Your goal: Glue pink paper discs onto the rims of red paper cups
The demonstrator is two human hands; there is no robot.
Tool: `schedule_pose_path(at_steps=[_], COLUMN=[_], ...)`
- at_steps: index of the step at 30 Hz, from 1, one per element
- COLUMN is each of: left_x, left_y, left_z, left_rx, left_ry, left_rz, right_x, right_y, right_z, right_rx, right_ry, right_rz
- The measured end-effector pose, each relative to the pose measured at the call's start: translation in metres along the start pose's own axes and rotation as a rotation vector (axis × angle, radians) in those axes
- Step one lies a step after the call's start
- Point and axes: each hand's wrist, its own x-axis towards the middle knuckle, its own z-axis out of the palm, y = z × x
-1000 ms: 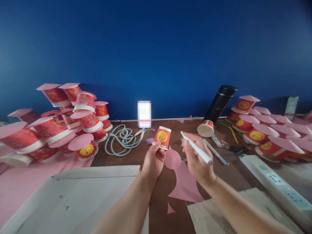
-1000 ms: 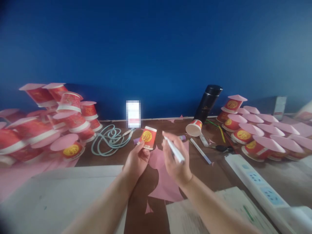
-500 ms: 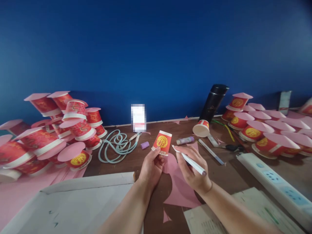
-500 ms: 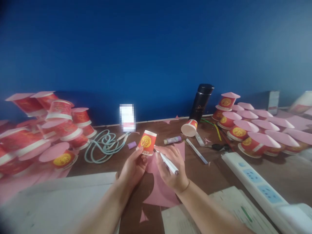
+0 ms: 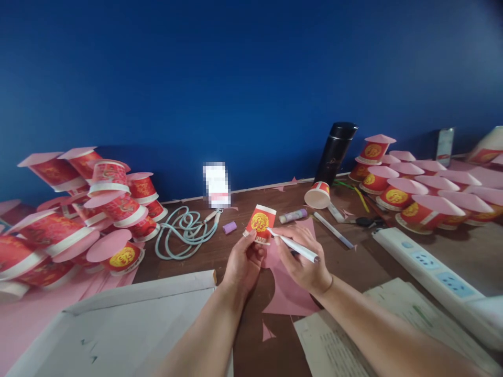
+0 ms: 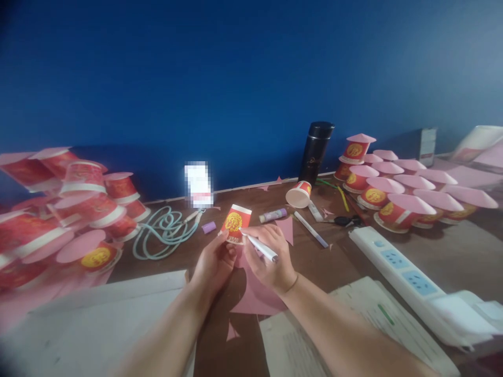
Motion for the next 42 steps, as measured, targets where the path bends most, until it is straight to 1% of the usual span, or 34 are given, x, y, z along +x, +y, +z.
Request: schedule_pose_path(at_steps=[8,16,22,33,42], left_x=[0.0016,0.0036,0.0029,0.0053,0.0039], left_y=[0.0032,0.0022,0.0019,0.0013,0.0008], left_z=[-0.0045,-0.0063,-0.0063,-0.0060,-0.0061], left_rx=[-0.086,-0.070,-0.079,-0.059,-0.041], left_ry=[-0.024,-0.013,-0.064,-0.076,-0.072], left_rz=[-0.036,-0.039,-0.053,-0.043,-0.040], right_x=[-0.0003,0.0003,-0.0012,-0.0001,-0.0021], right_y=[0.0002,-0.0006,0.0014,-0.0004,0.0021], right_z=[0.0016,0.0033,0.0035,0.0033,0.0041], right_rx=[0.020,0.006,-0.013,-0.013,-0.023], right_ry=[-0.018,-0.033,-0.047,-0.063,-0.024], right_rz=[0.003,-0.010,0.007,0.003,0.020])
